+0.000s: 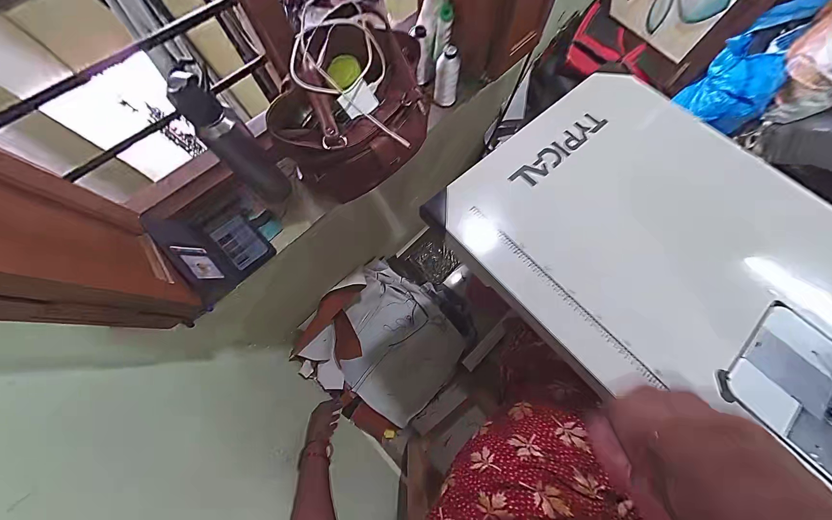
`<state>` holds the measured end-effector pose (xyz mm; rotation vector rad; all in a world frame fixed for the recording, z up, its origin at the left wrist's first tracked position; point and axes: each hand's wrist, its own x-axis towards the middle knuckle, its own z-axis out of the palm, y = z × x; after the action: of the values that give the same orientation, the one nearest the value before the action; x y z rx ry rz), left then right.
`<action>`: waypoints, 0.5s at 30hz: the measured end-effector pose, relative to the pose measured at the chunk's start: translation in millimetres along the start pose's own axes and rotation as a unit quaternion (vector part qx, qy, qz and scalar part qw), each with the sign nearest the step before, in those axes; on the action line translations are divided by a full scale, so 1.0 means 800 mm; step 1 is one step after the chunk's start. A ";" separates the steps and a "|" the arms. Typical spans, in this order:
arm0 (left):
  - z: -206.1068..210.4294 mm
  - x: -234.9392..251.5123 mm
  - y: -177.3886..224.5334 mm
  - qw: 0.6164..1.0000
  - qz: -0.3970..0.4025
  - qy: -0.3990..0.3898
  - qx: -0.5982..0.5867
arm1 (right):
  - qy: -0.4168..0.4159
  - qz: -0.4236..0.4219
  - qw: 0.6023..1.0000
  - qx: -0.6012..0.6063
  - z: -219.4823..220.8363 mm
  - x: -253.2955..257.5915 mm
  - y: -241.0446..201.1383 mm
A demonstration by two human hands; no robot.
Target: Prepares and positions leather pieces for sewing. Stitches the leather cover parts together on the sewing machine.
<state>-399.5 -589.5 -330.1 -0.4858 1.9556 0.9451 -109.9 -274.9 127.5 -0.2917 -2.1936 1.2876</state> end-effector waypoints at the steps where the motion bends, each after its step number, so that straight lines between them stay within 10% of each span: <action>1: 0.009 0.016 -0.013 1.000 -0.019 0.001 0.006 | -0.016 0.018 0.993 -0.117 0.006 0.023 0.054; 6: 0.066 0.118 -0.042 0.996 0.049 -0.002 0.071 | -0.101 0.084 0.881 -0.454 0.034 0.097 0.249; 9: 0.097 0.152 -0.044 0.994 0.028 0.045 -0.092 | -0.097 0.091 0.873 -0.470 0.039 0.120 0.262; 15: 0.118 0.188 -0.048 0.993 -0.035 0.084 0.069 | -0.100 0.111 0.854 -0.499 0.041 0.123 0.255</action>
<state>-402.9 -537.0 -503.7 -0.5668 2.1232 0.7396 -228.4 -149.4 -23.0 -0.8481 -2.9082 0.1354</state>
